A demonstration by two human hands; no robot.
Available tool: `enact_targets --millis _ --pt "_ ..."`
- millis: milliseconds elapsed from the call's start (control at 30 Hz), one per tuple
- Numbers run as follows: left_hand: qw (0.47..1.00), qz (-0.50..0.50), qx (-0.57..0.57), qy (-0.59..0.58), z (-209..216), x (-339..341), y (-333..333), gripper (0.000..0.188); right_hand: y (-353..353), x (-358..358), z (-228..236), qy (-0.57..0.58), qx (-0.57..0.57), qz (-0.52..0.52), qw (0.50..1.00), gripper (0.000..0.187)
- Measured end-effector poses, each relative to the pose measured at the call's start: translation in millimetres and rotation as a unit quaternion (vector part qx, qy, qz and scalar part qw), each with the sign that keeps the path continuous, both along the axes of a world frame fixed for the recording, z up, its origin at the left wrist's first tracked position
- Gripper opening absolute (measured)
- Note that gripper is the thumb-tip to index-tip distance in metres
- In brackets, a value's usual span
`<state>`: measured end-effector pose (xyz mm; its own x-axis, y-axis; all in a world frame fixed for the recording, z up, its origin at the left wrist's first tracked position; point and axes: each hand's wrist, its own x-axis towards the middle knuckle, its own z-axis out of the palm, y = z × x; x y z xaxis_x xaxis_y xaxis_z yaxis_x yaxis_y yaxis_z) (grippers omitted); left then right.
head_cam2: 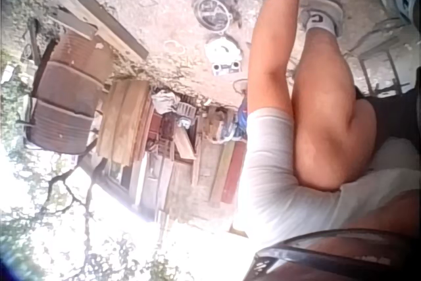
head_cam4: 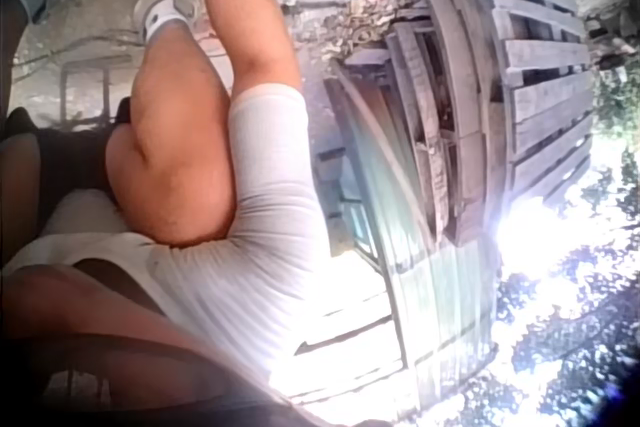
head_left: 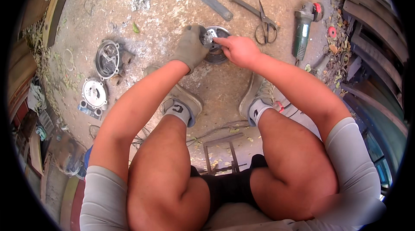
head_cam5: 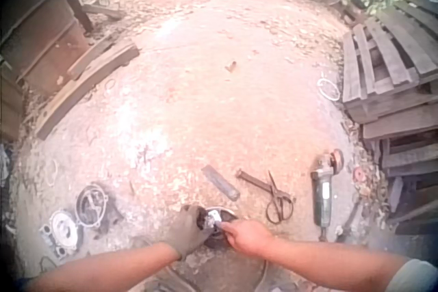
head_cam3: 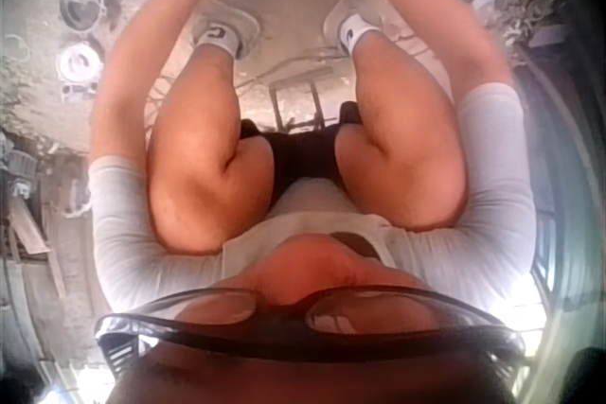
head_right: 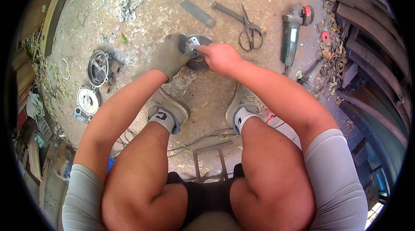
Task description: The person uses a file to smooth the edges of a small metal component, then places it into a circular metal housing. They use a screwdriver to tighten screws on the housing and inspect the assembly.
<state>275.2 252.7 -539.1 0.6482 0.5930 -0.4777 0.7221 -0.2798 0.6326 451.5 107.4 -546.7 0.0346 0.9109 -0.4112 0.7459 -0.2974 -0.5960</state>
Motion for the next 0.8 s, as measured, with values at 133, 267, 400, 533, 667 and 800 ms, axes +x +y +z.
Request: enact_targets --millis 133,267,400,533,667,800 --pt "1.0 -0.008 0.021 -0.002 -1.4 3.6 0.6 0.049 0.9 0.0 -0.3 -0.017 -0.009 0.006 1.0 0.042" --pt "0.999 -0.025 0.04 0.007 -0.4 8.2 -0.5 0.046 5.8 0.0 0.9 -0.028 -0.046 0.021 0.998 0.045" --pt "0.996 -0.066 0.054 0.004 -15.6 10.0 2.0 0.041 8.7 -0.5 6.1 -0.041 -0.072 0.034 0.996 0.047" --pt "0.995 -0.091 0.041 0.027 -13.9 12.5 4.7 0.039 9.0 0.4 9.5 -0.05 -0.093 0.049 0.993 0.05" --pt "0.993 -0.102 0.063 -0.001 -11.5 6.7 2.2 0.035 11.1 2.1 11.8 -0.049 -0.116 0.059 0.99 0.053" --pt "0.989 -0.132 0.06 -0.019 -13.5 0.3 4.6 0.027 13.5 2.4 19.6 -0.047 -0.137 0.059 0.988 0.056"
